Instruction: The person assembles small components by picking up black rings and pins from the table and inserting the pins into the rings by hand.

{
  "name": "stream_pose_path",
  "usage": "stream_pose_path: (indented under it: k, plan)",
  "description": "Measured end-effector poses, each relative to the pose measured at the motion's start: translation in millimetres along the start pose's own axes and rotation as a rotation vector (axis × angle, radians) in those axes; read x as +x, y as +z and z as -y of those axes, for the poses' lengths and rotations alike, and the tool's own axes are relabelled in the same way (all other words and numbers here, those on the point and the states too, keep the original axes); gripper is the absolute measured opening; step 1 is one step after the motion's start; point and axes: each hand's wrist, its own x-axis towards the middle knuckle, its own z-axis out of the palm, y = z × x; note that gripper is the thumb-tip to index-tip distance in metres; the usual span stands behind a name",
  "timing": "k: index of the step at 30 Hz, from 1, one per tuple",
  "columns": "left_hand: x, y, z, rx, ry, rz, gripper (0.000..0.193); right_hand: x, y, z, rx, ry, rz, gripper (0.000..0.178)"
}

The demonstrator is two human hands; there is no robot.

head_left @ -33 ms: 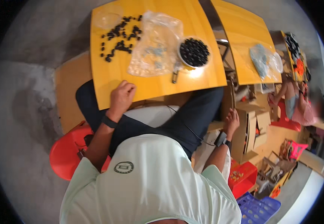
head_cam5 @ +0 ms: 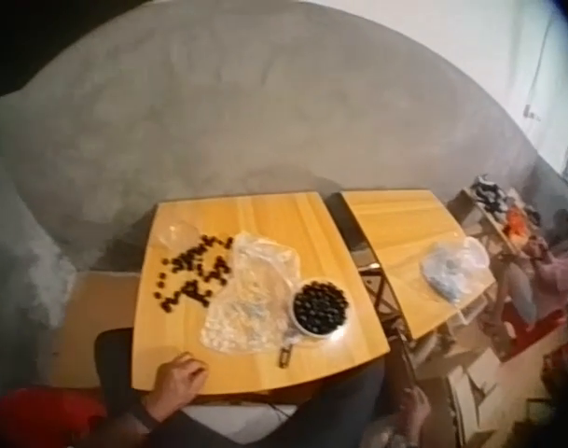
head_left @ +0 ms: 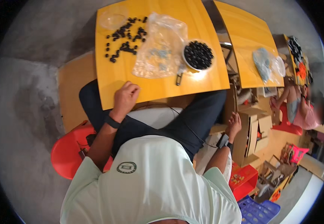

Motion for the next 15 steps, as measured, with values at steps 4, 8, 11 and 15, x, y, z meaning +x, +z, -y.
stream_pose_path:
  k: [4,8,11,15]
  plan:
    - [-1.7,-19.1,-7.0,-0.038,-0.085,-0.023,0.006,34.1,-13.8,-32.2,0.138,0.004,0.047,0.032]
    - [7.2,-23.0,-0.5,0.017,-0.086,-0.094,0.005,66.5,-20.1,-48.6,-0.019,0.101,0.053,0.043]
    - [13.2,-21.5,16.6,-0.017,-0.033,-0.169,0.005,114.4,-76.3,-67.6,0.147,-0.006,0.433,0.041]
    - [10.4,-25.9,23.6,0.139,-0.054,-0.153,0.005,80.2,-21.1,-79.0,0.281,0.280,0.157,0.039]
